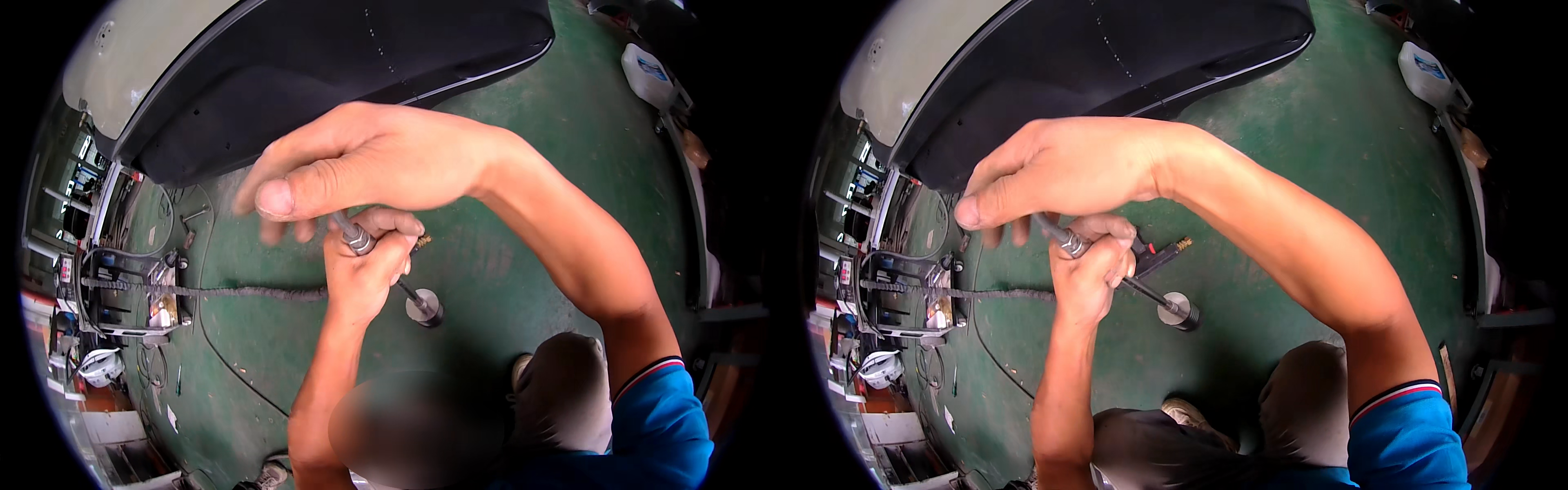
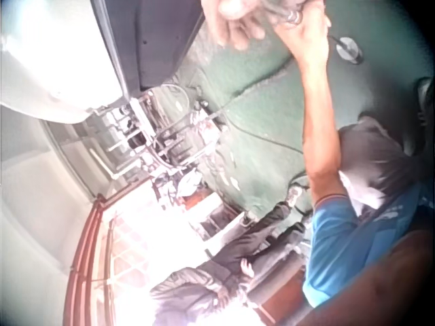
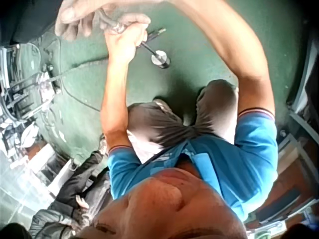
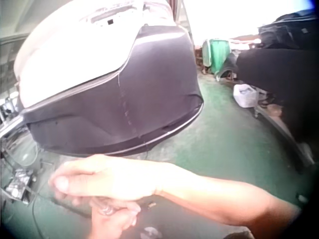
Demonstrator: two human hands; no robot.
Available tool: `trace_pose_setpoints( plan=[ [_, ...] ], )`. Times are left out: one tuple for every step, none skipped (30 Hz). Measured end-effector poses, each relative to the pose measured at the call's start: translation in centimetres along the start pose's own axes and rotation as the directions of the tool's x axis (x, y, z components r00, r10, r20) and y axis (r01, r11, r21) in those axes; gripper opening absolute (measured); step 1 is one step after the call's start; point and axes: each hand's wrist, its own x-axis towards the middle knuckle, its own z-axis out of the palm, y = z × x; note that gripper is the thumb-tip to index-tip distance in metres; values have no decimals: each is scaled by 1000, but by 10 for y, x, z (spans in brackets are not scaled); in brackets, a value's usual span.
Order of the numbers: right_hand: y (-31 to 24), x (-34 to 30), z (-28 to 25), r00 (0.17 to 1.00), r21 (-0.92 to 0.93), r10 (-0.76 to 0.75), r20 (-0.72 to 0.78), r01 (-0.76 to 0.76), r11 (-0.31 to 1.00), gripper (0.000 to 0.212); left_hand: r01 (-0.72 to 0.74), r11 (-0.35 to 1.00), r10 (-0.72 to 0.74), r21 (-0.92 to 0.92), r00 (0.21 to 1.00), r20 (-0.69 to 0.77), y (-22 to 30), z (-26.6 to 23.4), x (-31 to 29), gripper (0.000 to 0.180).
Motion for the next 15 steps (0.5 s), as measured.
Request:
trace_pose_setpoints(
  plan=[
    [5, 5, -1, 998, 118, -4, 61, -3, 993, 53, 12, 1000, -12, -13, 999, 37, 0, -3, -1, 14],
    [10, 9, -1, 992, 234, -17, 122, -12, 972, 51, 25, 999, -23, -24, 997, 75, 0, -6, -2, 14],
    [19, 11, -2, 982, 351, -43, 181, -24, 936, 51, 38, 998, -33, -41, 993, 111, -1, -7, -4, 14],
    [29, 12, -2, 968, 466, -81, 237, -40, 884, 50, 71, 996, -63, -50, 987, 145, 1, -7, -6, 13],
    [37, 12, -3, 950, 572, -127, 286, -63, 818, 50, 83, 996, -74, -46, 984, 163, 2, -5, -7, 12],
    [43, 11, -1, 937, 636, -198, 286, -31, 771, 48, 97, 994, -88, -42, 980, 176, 3, -1, -9, 12],
    [47, 11, -3, 942, 601, -227, 248, 34, 799, 46, 110, 993, -101, -38, 977, 189, 3, 2, -10, 11],
    [51, 12, -7, 942, 561, -258, 212, 99, 822, 44, 84, 996, -75, -40, 978, 192, 4, 5, -9, 11],
    [46, 15, -4, 940, 522, -293, 175, 164, 837, 42, 58, 998, -55, -21, 991, 119, 3, 6, -9, 10],
    [41, 14, 2, 976, 441, -218, 21, 187, 878, 35, 33, 999, -33, 0, 998, 46, 2, 7, -8, 9],
    [35, 9, 8, 979, 173, -167, -118, 186, 967, 34, 9, 1000, -8, 21, 1000, -26, 2, 8, -8, 8],
    [18, 5, 18, 951, -103, -167, -260, 145, 984, 34, 11, 1000, -9, 17, 994, -111, 3, 3, -10, 7],
    [12, -1, 23, 899, -367, -188, -395, 33, 929, 35, -24, 1000, 24, 5, 995, -102, -3, 6, -9, 6],
    [19, 1, 26, 826, -566, -366, -428, 72, 822, 38, -58, 998, 57, -8, 994, -93, -11, 10, -7, 6],
    [14, 1, 24, 886, -437, -240, -397, 47, 898, 39, -94, 995, 93, -14, 992, -84, -10, 12, -5, 6]
  ],
)
